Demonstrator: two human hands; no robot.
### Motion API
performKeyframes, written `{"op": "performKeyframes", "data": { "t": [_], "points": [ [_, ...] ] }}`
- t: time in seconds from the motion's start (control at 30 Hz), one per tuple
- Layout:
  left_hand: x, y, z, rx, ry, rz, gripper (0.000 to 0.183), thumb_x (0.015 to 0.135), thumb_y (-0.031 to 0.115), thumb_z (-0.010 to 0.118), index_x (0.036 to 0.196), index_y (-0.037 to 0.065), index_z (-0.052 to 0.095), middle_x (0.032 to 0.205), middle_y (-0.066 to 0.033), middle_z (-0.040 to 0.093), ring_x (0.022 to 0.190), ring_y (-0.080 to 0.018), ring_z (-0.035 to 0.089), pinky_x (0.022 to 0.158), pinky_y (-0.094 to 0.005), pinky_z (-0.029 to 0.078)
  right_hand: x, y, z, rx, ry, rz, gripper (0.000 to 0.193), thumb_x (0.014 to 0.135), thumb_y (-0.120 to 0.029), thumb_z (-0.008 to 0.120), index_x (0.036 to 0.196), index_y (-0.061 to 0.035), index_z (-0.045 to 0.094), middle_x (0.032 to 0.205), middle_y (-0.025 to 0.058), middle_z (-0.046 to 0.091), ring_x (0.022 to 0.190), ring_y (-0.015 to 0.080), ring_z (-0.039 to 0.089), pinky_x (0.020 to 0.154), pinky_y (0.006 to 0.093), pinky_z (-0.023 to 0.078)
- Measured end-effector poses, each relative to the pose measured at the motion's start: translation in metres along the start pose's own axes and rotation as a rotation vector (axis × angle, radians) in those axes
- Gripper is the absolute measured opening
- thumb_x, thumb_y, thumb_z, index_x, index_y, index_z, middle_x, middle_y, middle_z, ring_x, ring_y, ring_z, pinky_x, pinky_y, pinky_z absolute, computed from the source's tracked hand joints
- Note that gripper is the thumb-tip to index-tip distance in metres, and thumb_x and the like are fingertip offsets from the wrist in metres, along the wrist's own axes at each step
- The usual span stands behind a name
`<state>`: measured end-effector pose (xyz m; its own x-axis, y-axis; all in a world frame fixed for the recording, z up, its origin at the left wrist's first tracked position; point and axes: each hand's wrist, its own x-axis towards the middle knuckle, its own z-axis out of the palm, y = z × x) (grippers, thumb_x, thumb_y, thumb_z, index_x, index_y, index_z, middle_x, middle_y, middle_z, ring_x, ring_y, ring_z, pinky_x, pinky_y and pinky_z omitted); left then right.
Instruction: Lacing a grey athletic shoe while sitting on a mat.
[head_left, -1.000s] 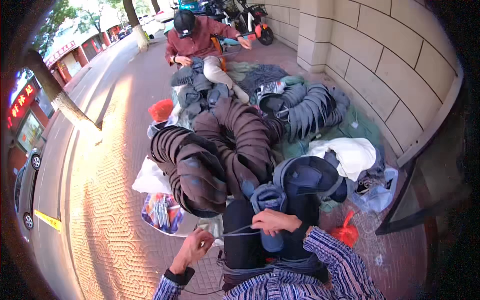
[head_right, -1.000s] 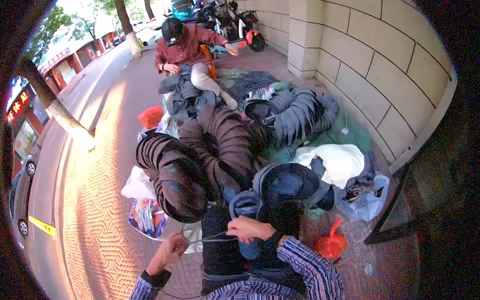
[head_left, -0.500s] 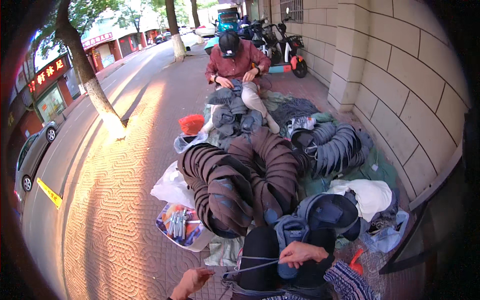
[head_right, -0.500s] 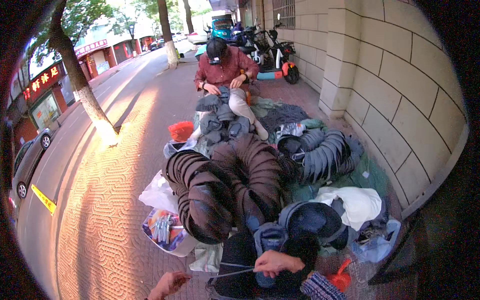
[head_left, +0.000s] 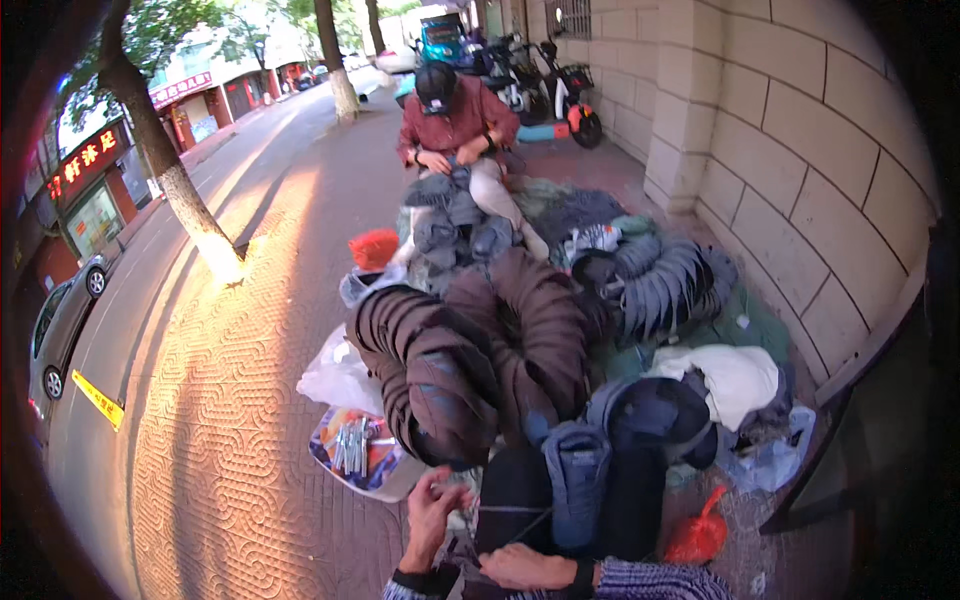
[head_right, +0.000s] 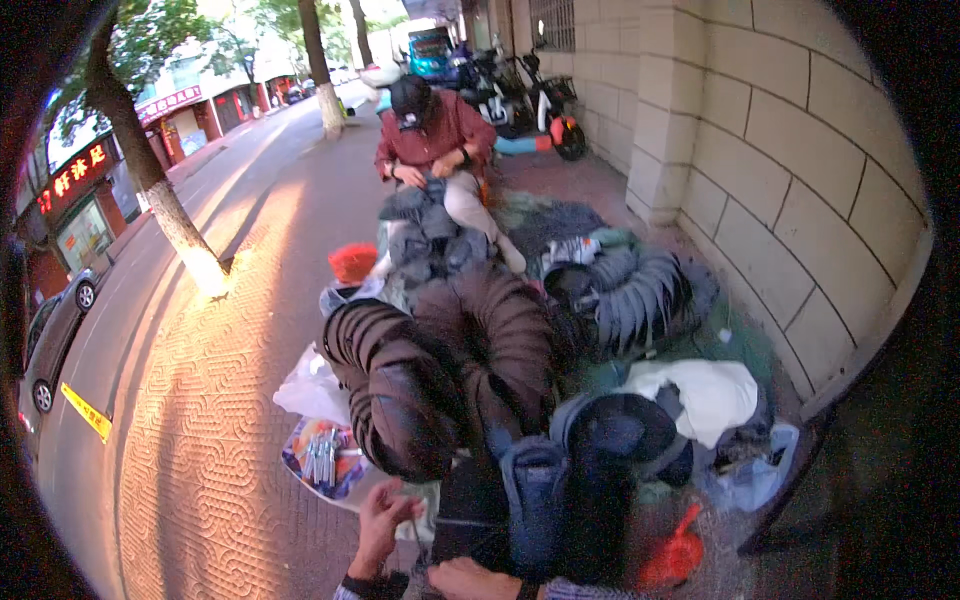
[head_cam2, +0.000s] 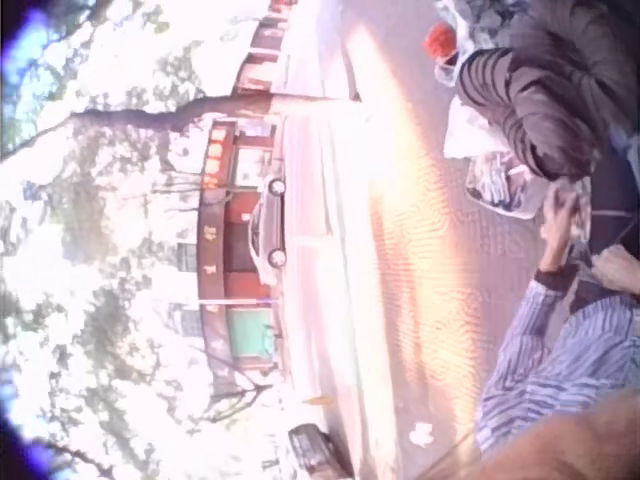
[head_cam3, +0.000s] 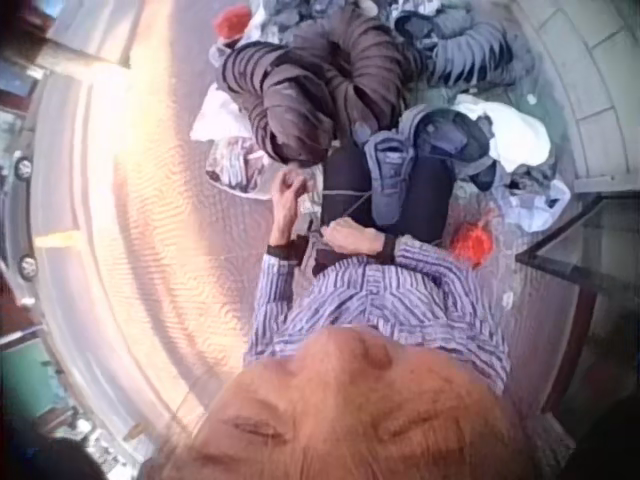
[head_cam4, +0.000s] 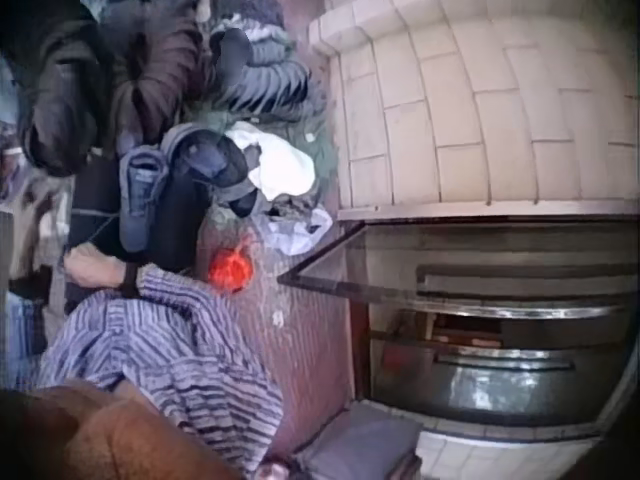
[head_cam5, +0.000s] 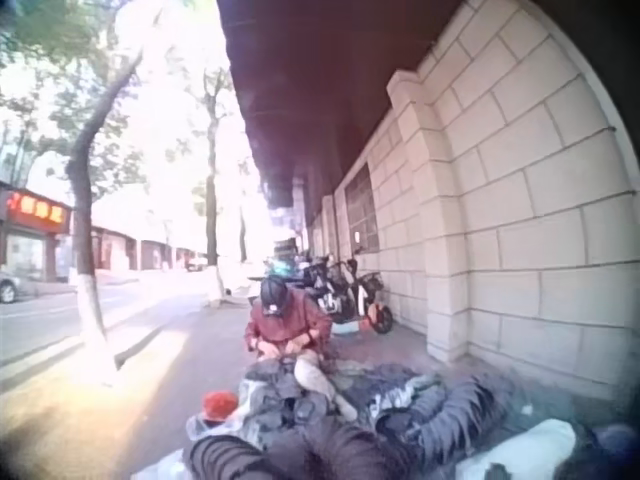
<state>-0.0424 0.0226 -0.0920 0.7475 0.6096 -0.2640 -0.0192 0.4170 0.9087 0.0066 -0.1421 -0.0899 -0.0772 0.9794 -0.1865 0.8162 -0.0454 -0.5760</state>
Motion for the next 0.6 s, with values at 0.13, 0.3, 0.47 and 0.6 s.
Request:
{"op": "performKeyframes", "data": {
  "t": [0.13, 0.3, 0.47, 0.6],
  "points": [
    [0.009, -0.017, 0.046, 0.125, -0.265, -0.077, 0.020, 0.087, 0.009, 0.054, 0.103, -0.002, 0.054, 0.087, -0.0117, 0.063, 0.068, -0.0137, 0.059, 0.060, -0.0251, 0.048, -0.018, 0.012, 0.010, 0.120, -0.090, 0.057, 0.034, 0.079, -0.019, 0.053, 0.106, 0.0003, 0.045, 0.063, 0.0162, 0.060, 0.060, 0.0335, 0.061, 0.050, 0.0433, 0.048],
    [0.015, -0.042, 0.077, 0.392, -0.487, -0.170, 0.020, 0.087, 0.011, 0.054, 0.103, -0.002, 0.057, 0.081, -0.0059, 0.063, 0.064, -0.0088, 0.056, 0.055, -0.0215, 0.044, -0.085, 0.062, -0.029, 0.445, 0.341, 0.326, 0.032, 0.085, -0.019, 0.051, 0.114, -0.0070, 0.051, 0.065, 0.0133, 0.061, 0.050, 0.0222, 0.059, 0.048, 0.0342, 0.048],
    [0.018, -0.046, 0.096, 0.527, -0.388, -0.122, 0.015, 0.084, 0.008, 0.055, 0.093, -0.004, 0.057, 0.076, -0.0050, 0.062, 0.064, -0.0112, 0.059, 0.053, -0.0224, 0.045, -0.100, 0.096, -0.069, 0.596, 0.614, 0.684, 0.029, 0.085, -0.014, 0.050, 0.112, -0.0029, 0.052, 0.060, 0.0123, 0.060, 0.045, 0.0198, 0.057, 0.047, 0.0319, 0.047],
    [0.023, -0.051, 0.108, 0.530, -0.326, -0.085, 0.014, 0.084, 0.008, 0.055, 0.091, -0.003, 0.059, 0.075, -0.0047, 0.062, 0.062, -0.0115, 0.060, 0.051, -0.0232, 0.045, -0.084, 0.101, -0.075, 0.645, 0.600, 0.614, 0.029, 0.086, -0.014, 0.049, 0.112, -0.0031, 0.052, 0.059, 0.0126, 0.059, 0.044, 0.0202, 0.057, 0.045, 0.0325, 0.046]
  ]
}}
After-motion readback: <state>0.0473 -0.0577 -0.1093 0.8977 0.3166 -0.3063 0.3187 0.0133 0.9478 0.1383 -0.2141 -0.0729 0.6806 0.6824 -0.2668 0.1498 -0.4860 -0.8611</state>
